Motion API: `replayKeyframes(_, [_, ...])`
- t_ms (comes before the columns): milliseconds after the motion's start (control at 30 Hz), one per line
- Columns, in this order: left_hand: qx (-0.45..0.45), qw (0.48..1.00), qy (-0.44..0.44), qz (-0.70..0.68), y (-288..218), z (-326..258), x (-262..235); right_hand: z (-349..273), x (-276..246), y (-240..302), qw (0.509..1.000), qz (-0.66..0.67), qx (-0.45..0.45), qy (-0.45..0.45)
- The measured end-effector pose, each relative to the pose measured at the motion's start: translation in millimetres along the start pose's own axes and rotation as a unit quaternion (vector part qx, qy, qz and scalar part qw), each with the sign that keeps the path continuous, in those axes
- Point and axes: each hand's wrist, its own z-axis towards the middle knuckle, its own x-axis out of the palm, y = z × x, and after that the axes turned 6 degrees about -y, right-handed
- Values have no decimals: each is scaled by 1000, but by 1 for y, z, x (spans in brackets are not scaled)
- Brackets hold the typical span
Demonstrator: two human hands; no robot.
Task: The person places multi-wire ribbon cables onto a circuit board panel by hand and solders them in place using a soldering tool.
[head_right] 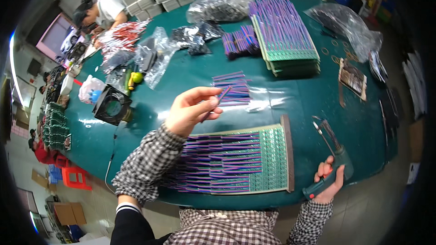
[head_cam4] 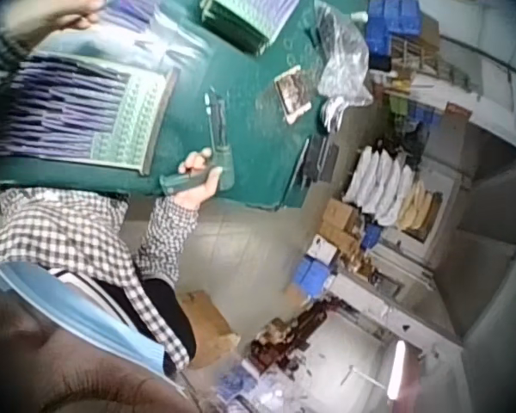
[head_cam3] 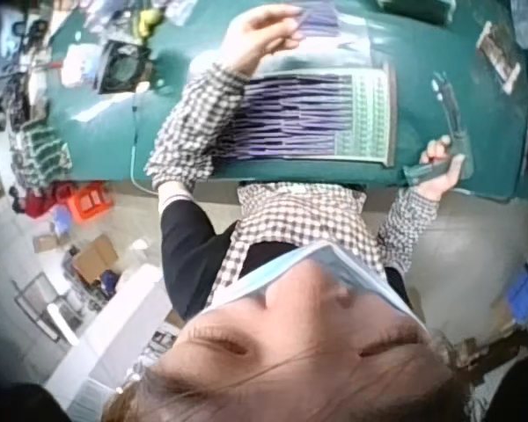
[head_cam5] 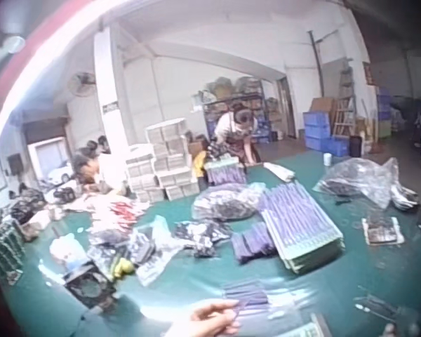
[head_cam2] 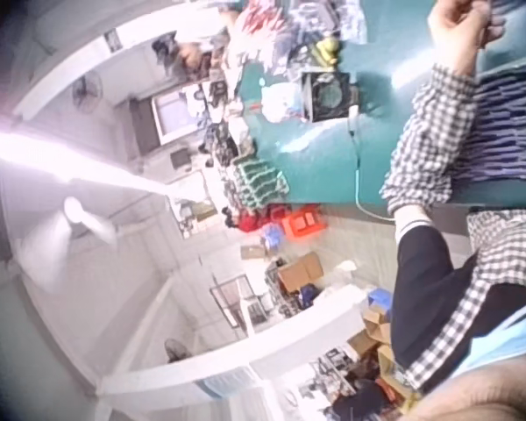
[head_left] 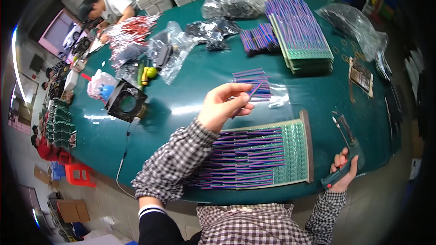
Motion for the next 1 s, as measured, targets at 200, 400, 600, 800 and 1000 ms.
replayKeyframes(200, [-46,998,53,10,11,-36,18,-30,1,9,1000,6,-9,14])
replayKeyframes(400, [7,990,98,105,23,-60,31,-64,-2,14,999,-21,-39,12])
replayKeyframes(600, [170,898,151,377,37,-99,68,-85,-7,14,999,-21,-43,11])
replayKeyframes(800, [285,812,131,492,86,-104,83,-104,-7,15,995,-94,-42,10])
replayKeyframes(1000, [432,645,118,620,103,-108,89,-128,-5,22,992,-126,-20,12])
